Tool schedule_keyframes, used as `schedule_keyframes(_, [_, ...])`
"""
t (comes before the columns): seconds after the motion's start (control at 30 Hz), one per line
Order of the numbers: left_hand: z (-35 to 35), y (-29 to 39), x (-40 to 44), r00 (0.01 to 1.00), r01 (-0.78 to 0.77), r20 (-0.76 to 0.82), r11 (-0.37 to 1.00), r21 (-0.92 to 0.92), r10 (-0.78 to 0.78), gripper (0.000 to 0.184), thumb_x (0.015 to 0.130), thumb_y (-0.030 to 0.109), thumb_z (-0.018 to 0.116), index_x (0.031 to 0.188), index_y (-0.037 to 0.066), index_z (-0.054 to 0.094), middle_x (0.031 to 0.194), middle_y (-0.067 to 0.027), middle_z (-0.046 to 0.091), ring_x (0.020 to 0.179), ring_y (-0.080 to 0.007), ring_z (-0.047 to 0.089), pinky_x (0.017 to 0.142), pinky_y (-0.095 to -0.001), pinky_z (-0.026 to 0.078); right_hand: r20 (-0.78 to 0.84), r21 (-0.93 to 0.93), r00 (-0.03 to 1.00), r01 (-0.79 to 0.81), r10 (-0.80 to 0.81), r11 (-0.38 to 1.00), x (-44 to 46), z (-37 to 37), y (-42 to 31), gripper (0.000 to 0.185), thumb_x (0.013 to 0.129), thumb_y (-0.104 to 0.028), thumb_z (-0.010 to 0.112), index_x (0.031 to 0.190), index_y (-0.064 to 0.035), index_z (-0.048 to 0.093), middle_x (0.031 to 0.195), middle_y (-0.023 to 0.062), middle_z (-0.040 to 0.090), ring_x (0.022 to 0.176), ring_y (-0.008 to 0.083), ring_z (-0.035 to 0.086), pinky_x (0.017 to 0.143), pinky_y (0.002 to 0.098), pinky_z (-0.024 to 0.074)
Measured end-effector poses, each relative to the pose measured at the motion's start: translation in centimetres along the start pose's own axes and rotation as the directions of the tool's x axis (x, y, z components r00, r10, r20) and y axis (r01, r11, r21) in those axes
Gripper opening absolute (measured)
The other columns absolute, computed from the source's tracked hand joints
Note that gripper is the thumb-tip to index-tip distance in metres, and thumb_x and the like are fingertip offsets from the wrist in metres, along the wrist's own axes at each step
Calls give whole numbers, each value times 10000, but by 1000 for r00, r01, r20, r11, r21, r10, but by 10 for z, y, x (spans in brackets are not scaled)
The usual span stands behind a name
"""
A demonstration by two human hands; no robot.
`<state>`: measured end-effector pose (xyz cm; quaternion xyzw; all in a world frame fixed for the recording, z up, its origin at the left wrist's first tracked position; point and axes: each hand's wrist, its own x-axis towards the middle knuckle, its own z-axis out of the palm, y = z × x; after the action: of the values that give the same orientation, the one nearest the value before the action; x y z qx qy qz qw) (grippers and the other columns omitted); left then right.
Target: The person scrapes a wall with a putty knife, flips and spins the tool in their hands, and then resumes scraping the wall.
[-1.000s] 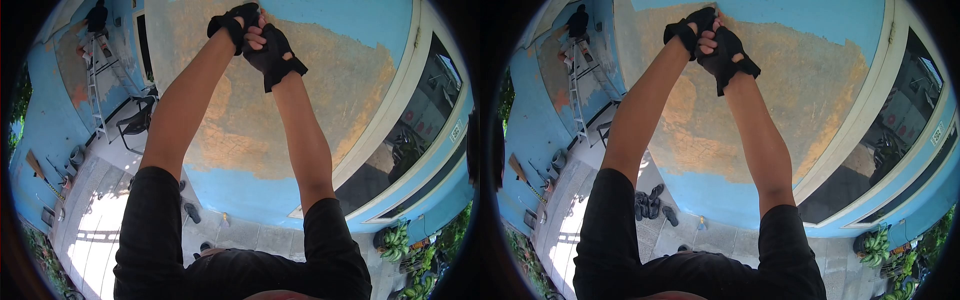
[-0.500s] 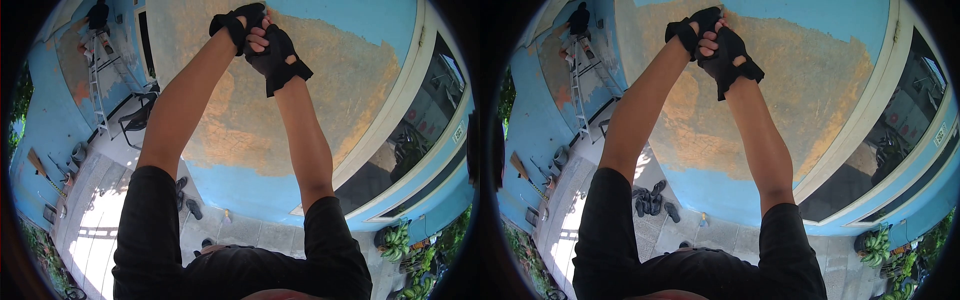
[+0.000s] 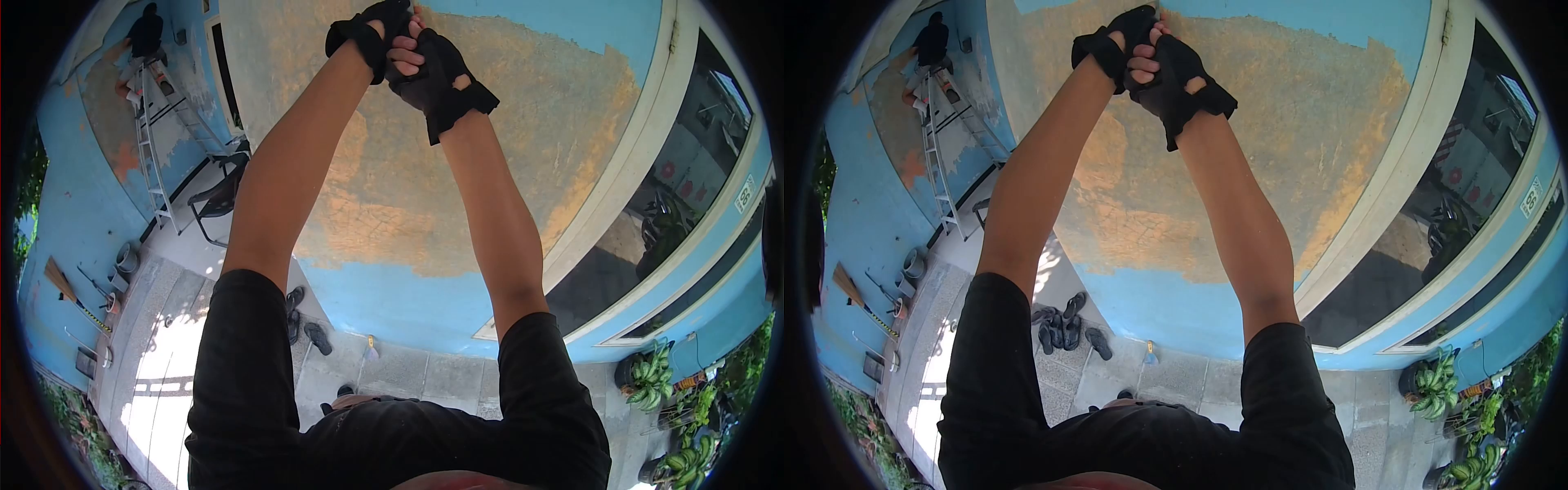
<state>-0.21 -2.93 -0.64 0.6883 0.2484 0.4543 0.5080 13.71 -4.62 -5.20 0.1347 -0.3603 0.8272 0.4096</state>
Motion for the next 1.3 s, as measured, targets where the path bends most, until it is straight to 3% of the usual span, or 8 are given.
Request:
schedule_keyframes(0.17, [-58, -9, 47, 997, 54, -62, 999, -6, -54, 332, 960, 422, 505, 914, 107, 599, 718, 31, 586, 575, -105, 554, 496, -214, 500, 50, 41, 997, -61, 59, 997, 15, 10, -3, 98, 1003, -158, 471, 954, -194, 548, 670, -10, 447, 479, 83, 380, 418, 221, 318])
schedule_keyframes(0.23, [-45, -26, 52, 955, -115, -288, 982, -152, 68, 320, 942, 449, 524, 904, 142, 601, 710, 57, 580, 517, -97, 538, 409, -225, 459, -113, -9, 994, 3, -4, 1000, -1, 10, 5, 80, 1002, -167, 480, 960, -189, 544, 669, -11, 444, 479, 86, 376, 420, 222, 319])
schedule_keyframes(0.27, [-36, -29, 53, 947, -80, -321, 947, -311, -25, 316, 940, 440, 532, 927, 134, 611, 734, 52, 601, 550, -91, 557, 422, -221, 461, 16, 3, 999, -34, 33, 999, 4, -10, 3, 64, 998, -171, 488, 970, -184, 543, 676, -5, 449, 484, 88, 383, 419, 223, 321])
schedule_keyframes(0.37, [-23, -2, 24, 932, 43, -360, 999, -15, -46, 298, 948, 383, 545, 969, 94, 618, 781, 20, 627, 661, -94, 584, 548, -202, 503, 13, 12, 1000, -7, 7, 1000, 17, -2, -1, 69, 1002, -182, 482, 980, -192, 547, 680, -6, 451, 484, 90, 384, 416, 226, 322])
schedule_keyframes(0.57, [-41, -17, 34, 985, -163, -87, 978, -132, 152, 290, 956, 372, 534, 988, 96, 617, 809, 14, 633, 660, -115, 591, 622, -203, 524, -52, 37, 998, 31, -29, 999, 8, 9, 13, 135, 1015, -210, 442, 902, -180, 509, 680, -11, 447, 485, 91, 394, 411, 228, 337])
schedule_keyframes(0.7, [-64, -22, 56, 999, -2, -40, 926, -379, -15, 282, 951, 328, 556, 991, 50, 590, 745, 11, 579, 710, -116, 583, 654, -205, 512, -62, 5, 995, 73, -73, 997, 12, 10, 18, 131, 1015, -202, 439, 910, -188, 516, 683, -15, 447, 485, 90, 396, 410, 228, 335])
schedule_keyframes(0.8, [-48, -26, 57, 986, -13, -163, 953, -302, -38, 289, 956, 377, 519, 953, 100, 603, 731, 34, 592, 659, -99, 564, 562, -209, 493, -38, 43, 997, 75, -73, 996, 0, 5, 15, 104, 1012, -184, 448, 964, -200, 538, 687, -15, 447, 483, 91, 387, 413, 230, 330])
schedule_keyframes(1.3, [-49, -12, 31, 997, -35, -69, 983, -182, 23, 287, 958, 392, 496, 914, 133, 610, 713, 50, 592, 618, -90, 552, 513, -214, 471, -34, 31, 998, 58, -57, 998, 8, 13, 16, 158, 1020, -202, 427, 897, -166, 521, 668, -5, 439, 481, 92, 396, 427, 230, 339])
